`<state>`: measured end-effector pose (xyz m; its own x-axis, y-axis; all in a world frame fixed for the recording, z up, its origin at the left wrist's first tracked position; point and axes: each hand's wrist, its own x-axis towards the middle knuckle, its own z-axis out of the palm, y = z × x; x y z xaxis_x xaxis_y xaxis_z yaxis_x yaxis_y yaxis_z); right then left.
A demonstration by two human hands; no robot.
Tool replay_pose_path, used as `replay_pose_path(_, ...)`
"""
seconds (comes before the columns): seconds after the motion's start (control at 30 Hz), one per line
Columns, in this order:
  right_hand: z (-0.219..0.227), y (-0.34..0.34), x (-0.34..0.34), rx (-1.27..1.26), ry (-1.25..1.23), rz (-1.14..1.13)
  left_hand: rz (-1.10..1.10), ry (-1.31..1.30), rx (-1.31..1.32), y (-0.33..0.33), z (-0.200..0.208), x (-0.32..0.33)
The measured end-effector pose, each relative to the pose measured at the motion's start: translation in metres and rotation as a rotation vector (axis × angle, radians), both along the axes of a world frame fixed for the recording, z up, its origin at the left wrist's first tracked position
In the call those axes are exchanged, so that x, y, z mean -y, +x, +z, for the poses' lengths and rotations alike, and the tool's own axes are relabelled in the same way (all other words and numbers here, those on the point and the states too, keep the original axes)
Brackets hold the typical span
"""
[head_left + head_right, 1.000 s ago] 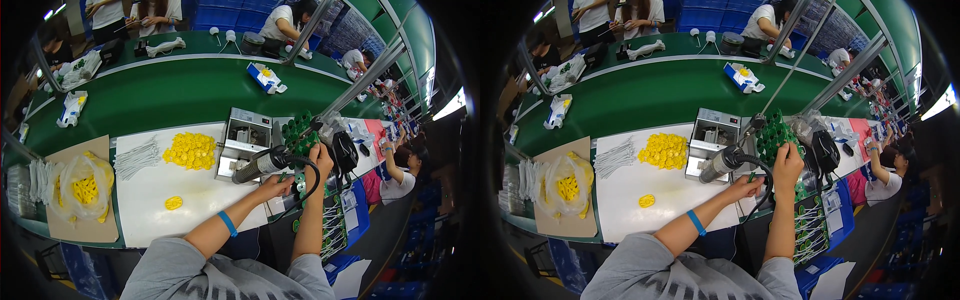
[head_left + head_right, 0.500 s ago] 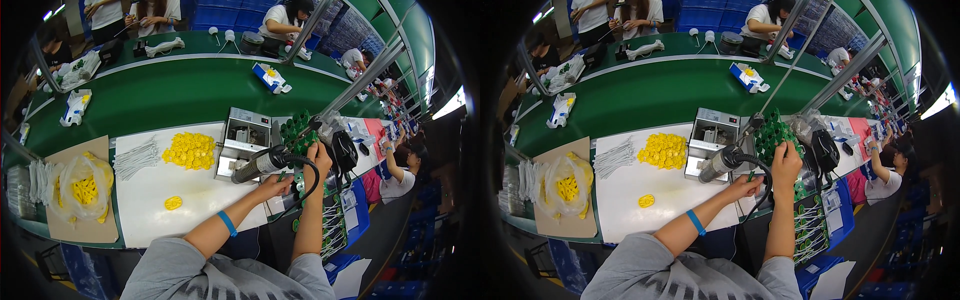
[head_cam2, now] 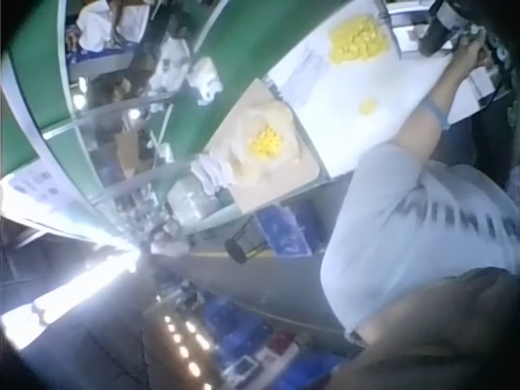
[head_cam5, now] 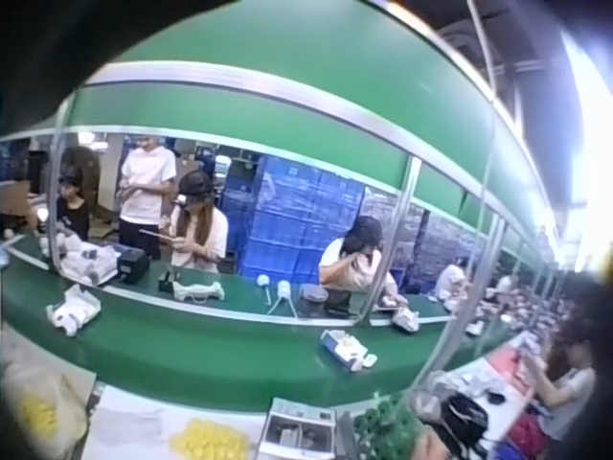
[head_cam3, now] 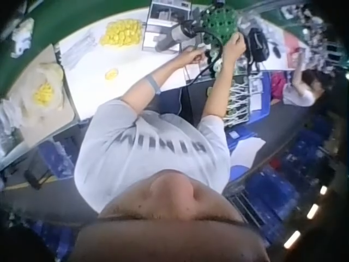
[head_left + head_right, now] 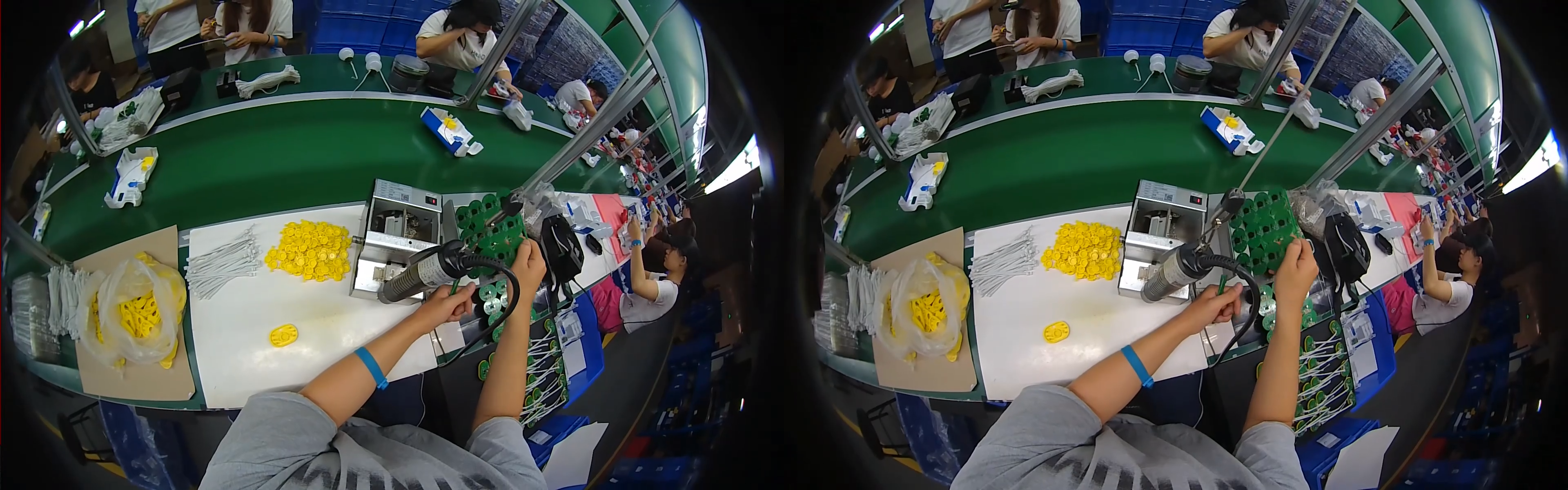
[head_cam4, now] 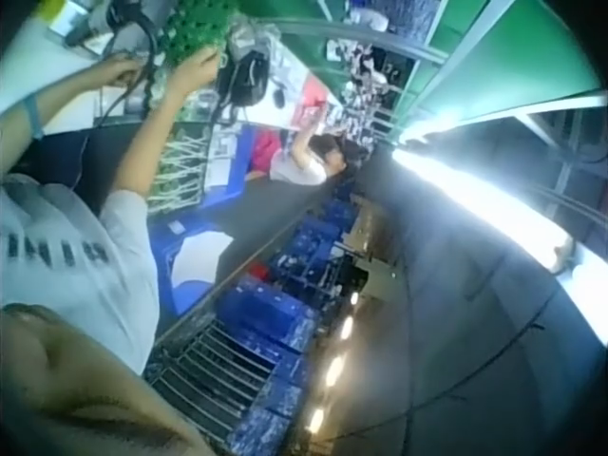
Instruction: Assembling components onto LED circuit boards using an electric screwdriver.
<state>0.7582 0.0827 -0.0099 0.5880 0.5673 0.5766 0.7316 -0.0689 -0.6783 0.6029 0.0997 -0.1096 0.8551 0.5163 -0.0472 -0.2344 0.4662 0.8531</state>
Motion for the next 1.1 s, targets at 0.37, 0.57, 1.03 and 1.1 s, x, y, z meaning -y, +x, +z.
replay_pose_path(0.37,-0.025,0.040,0.015,-0.202,0.052,0.072,-0.070,-0.184,0.021,0.010,-0.001,-0.005)
replay_pose_path(0.57,0.007,0.009,0.057,-0.066,-0.018,0.013,0.020,-0.427,0.164,0.018,-0.010,-0.008)
replay_pose_path(1.03,-0.030,0.013,0.147,-1.052,0.509,0.091,-0.042,-0.437,0.238,0.050,0.006,0.007)
replay_pose_path(1.1,-0.027,0.012,0.151,-1.225,0.616,0.129,-0.092,-0.441,0.293,0.053,0.007,0.009)
